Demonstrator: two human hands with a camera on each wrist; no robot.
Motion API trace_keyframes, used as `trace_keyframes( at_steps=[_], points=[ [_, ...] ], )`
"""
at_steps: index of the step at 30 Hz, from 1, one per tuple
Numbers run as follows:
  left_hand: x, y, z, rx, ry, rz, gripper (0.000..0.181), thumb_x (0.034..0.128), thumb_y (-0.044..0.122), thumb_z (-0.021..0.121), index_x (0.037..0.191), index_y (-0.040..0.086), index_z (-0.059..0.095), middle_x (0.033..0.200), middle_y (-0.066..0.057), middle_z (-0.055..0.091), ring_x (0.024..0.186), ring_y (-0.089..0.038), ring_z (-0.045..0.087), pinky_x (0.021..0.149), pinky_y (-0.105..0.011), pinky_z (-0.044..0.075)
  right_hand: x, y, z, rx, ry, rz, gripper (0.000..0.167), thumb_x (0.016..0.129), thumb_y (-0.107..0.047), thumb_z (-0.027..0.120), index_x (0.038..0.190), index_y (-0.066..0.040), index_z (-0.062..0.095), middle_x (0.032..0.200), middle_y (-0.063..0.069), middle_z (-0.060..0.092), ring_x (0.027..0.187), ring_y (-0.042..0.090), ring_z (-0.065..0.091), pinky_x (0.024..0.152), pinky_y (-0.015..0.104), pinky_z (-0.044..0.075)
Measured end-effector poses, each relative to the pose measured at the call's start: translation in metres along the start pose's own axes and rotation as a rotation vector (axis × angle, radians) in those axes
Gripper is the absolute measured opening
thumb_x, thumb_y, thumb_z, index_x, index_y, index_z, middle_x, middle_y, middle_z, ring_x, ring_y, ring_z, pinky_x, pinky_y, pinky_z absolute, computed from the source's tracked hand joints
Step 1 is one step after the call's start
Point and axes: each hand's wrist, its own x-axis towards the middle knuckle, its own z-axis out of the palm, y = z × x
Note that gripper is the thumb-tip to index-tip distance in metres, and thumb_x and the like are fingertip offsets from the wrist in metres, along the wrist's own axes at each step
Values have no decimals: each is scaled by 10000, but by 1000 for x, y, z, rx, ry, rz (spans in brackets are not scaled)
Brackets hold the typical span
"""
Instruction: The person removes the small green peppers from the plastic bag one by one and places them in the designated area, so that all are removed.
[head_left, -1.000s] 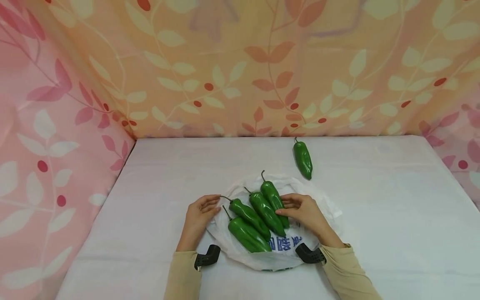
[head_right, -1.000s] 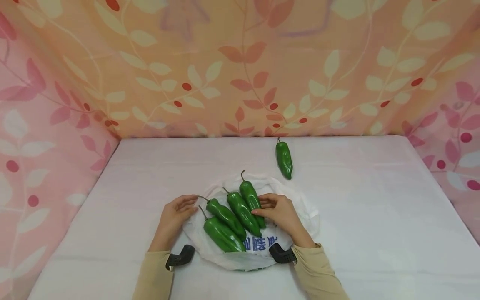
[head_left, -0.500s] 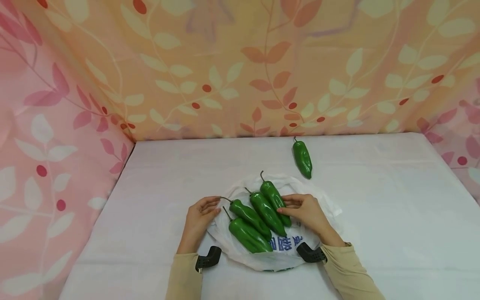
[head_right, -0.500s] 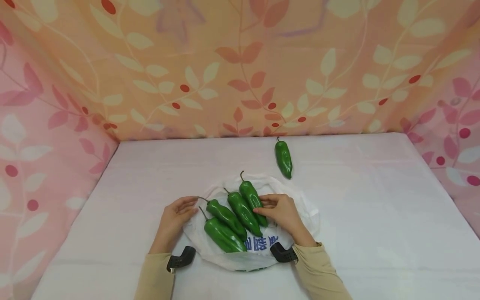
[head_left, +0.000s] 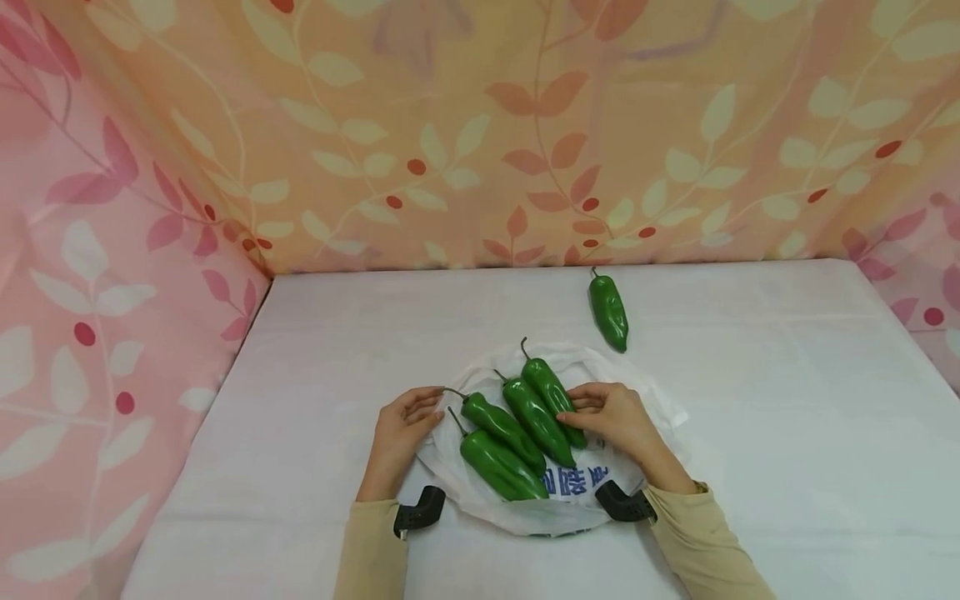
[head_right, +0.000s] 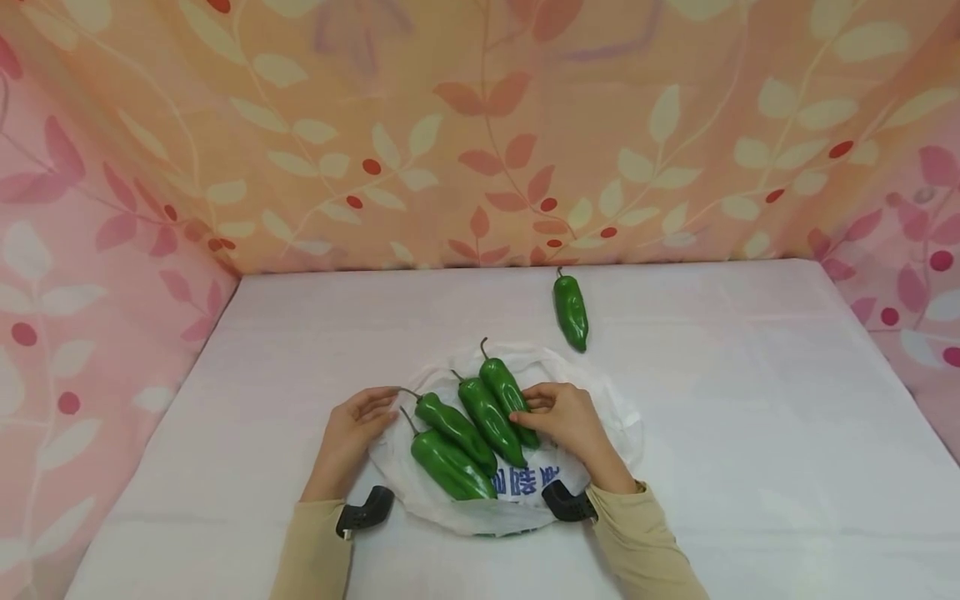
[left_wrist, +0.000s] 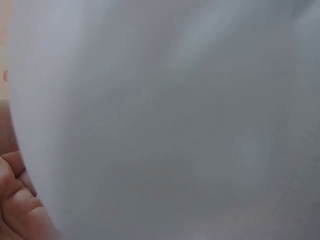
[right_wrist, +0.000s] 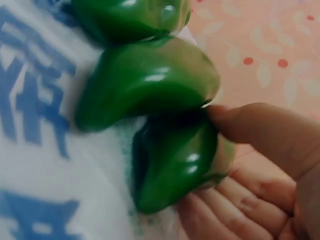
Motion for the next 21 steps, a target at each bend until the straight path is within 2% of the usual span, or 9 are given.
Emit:
trace_keyframes(
  at_steps=[4,9,14,21],
  points=[
    [0,-1,2,24,2,10,335,847,-47,648,1175,22,635,1135,-146,633,994,-180,631,828,-201,491,-5,-4,1,-71,-7,-34,420,754,-173,792,1080,54,656,961,144,699,893,260,675,778,377,538],
    [-1,0,3,17,15,-5,338,848,-57,641,1181,1,627,1146,-167,630,982,-160,630,821,-182,484,-5,-3,1,-54,-15,-44,442,735,-166,806,1095,44,657,961,126,700,899,252,672,794,382,532],
    [-2,1,2,9,7,-13,337,861,-34,637,1195,7,620,1168,-165,623,973,-139,627,829,-179,474,-1,6,-2,97,-37,27,482,733,-178,814,1131,35,645,1007,132,697,946,241,662,838,368,515],
    [-2,2,3,14,9,-9,338,858,-46,634,1191,8,623,1161,-160,626,961,-136,629,823,-180,479,-1,14,-6,287,-85,60,511,754,-155,795,1166,82,608,1026,163,688,944,232,662,777,237,510]
  ],
)
